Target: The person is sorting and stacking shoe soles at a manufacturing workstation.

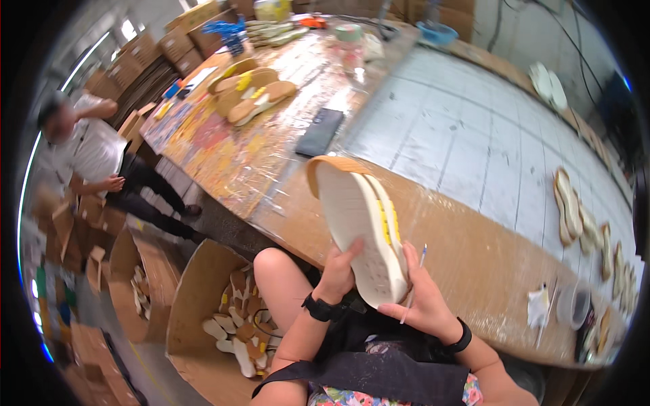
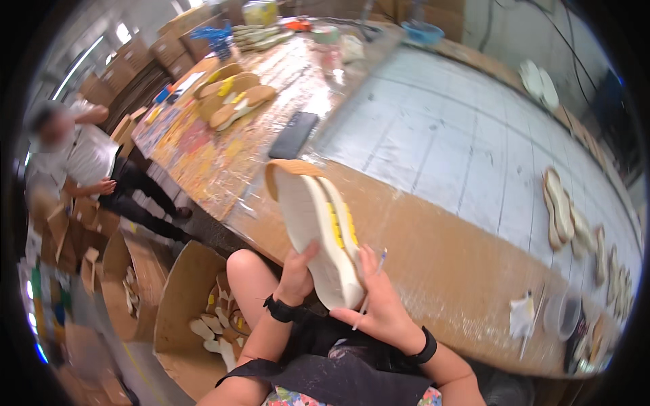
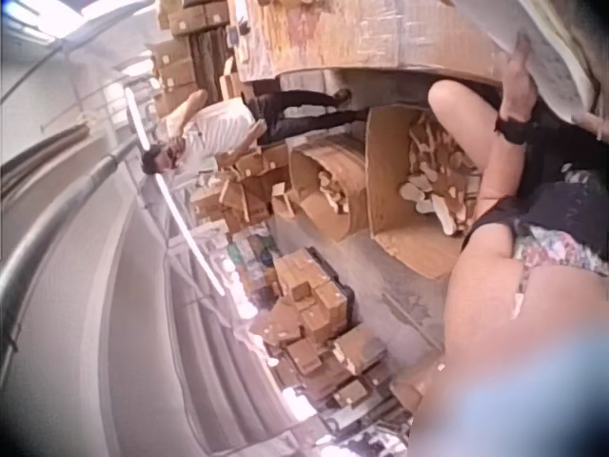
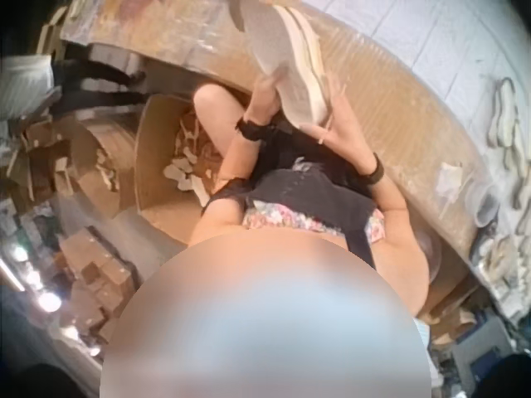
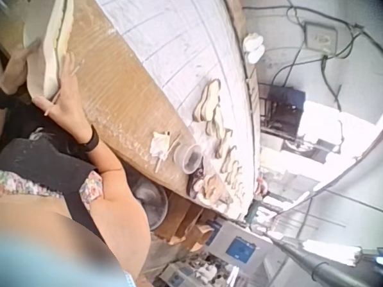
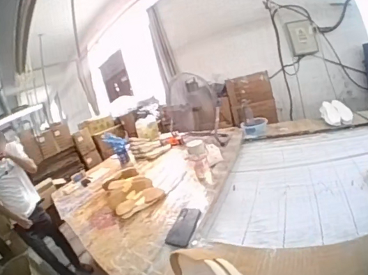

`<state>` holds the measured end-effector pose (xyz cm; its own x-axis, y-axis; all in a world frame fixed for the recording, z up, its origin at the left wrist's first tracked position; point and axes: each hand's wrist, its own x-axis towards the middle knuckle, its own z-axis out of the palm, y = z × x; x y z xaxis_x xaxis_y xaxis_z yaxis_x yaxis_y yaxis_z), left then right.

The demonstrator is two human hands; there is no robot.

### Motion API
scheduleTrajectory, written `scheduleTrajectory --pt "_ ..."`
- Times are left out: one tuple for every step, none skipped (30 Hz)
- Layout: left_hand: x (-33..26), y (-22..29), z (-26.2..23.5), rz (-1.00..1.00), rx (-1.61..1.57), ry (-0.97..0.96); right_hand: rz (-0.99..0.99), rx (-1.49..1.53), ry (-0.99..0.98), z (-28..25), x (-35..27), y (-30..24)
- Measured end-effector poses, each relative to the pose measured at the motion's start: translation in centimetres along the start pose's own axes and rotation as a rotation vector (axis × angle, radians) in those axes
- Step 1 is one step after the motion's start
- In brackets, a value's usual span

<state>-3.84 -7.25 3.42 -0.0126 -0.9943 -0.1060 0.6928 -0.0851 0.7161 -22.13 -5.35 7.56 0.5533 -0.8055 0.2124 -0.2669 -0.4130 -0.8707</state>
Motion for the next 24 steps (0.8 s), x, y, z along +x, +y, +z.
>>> scheduleTrajectory --pt "0.2 0.4 -0.3 0.012 0.026 -0.007 0.13 0.135 -0.008 0.5 0.5 0.6" --pt "0.3 0.7 -0.7 0.021 0.043 -0.031 0.092 0.103 -0.041 0.9 1.1 1.1" --pt "0.3 0.9 -1.0 0.054 0.021 -0.029 0.195 0.306 -0.073 1.1 1.8 1.6" --pt "0.3 1.2 -1.3 0.082 0.054 -0.095 0.308 0.492 -0.09 1.2 2.5 1.9" --pt "0.3 1.4 -1.7 0.126 0.074 -0.188 0.286 0.547 -0.131 1.3 3.3 2.1" --pt "0.2 1.6 -2.1 0.128 0.07 -0.168 0.301 0.524 -0.148 1.5 4.1 2.1" --pt "0.1 1.8 -2.5 0.134 0.01 -0.148 0.452 0.672 -0.181 1.6 4.9 1.9" --pt "0.1 2.1 -3.0 0.114 -0.07 -0.119 0.659 0.79 -0.194 1.7 5.7 1.7" --pt "0.0 2.4 -3.7 0.108 -0.105 -0.115 0.663 0.918 -0.204 1.8 6.7 1.5" --pt "0.2 2.9 -4.4 0.173 -0.096 -0.144 0.635 0.89 -0.221 1.9 8.0 1.3" --pt "0.3 3.4 -5.2 0.233 -0.134 -0.098 0.619 0.935 -0.232 2.2 9.5 1.0" --pt "0.4 3.8 -6.1 0.278 -0.189 -0.052 0.608 0.992 -0.24 2.6 11.0 0.6" --pt "0.4 4.3 -6.9 0.288 -0.224 0.08 0.544 1.001 -0.288 2.9 13.1 0.2" --pt "0.4 4.7 -7.7 0.306 -0.222 0.088 0.457 1.025 -0.322 3.5 16.0 -0.2" --pt "0.3 5.1 -8.5 0.297 -0.256 0.158 0.353 1.023 -0.335 4.1 19.0 -0.8" --pt "0.3 5.3 -9.2 0.281 -0.294 0.246 0.23 1.08 -0.349 5.1 22.9 -1.3" --pt "0.4 5.1 -9.5 0.287 -0.309 0.309 0.124 1.124 -0.318 6.5 27.1 -2.0" --pt "0.6 4.9 -9.7 0.284 -0.291 0.313 0.159 1.187 -0.297 7.7 31.8 -3.1" --pt "0.9 4.8 -9.9 0.226 -0.289 0.345 -0.004 1.114 -0.346 8.3 35.2 -3.9" --pt "1.1 4.6 -10.1 0.163 -0.301 0.37 -0.056 1.159 -0.437 9.2 38.4 -5.0" --pt "1.3 4.4 -10.1 0.163 -0.328 0.38 0.081 1.24 -0.322 10.7 40.5 -5.6" --pt "1.4 4.3 -10.2 0.174 -0.315 0.388 0.227 1.259 -0.178 12.6 41.8 -6.1" --pt "1.7 4.2 -10.3 0.196 -0.309 0.389 0.179 1.114 -0.318 14.1 41.8 -6.0" --pt "1.8 4.2 -10.3 0.197 -0.324 0.416 0.204 0.97 -0.369 15.3 41.0 -5.5"
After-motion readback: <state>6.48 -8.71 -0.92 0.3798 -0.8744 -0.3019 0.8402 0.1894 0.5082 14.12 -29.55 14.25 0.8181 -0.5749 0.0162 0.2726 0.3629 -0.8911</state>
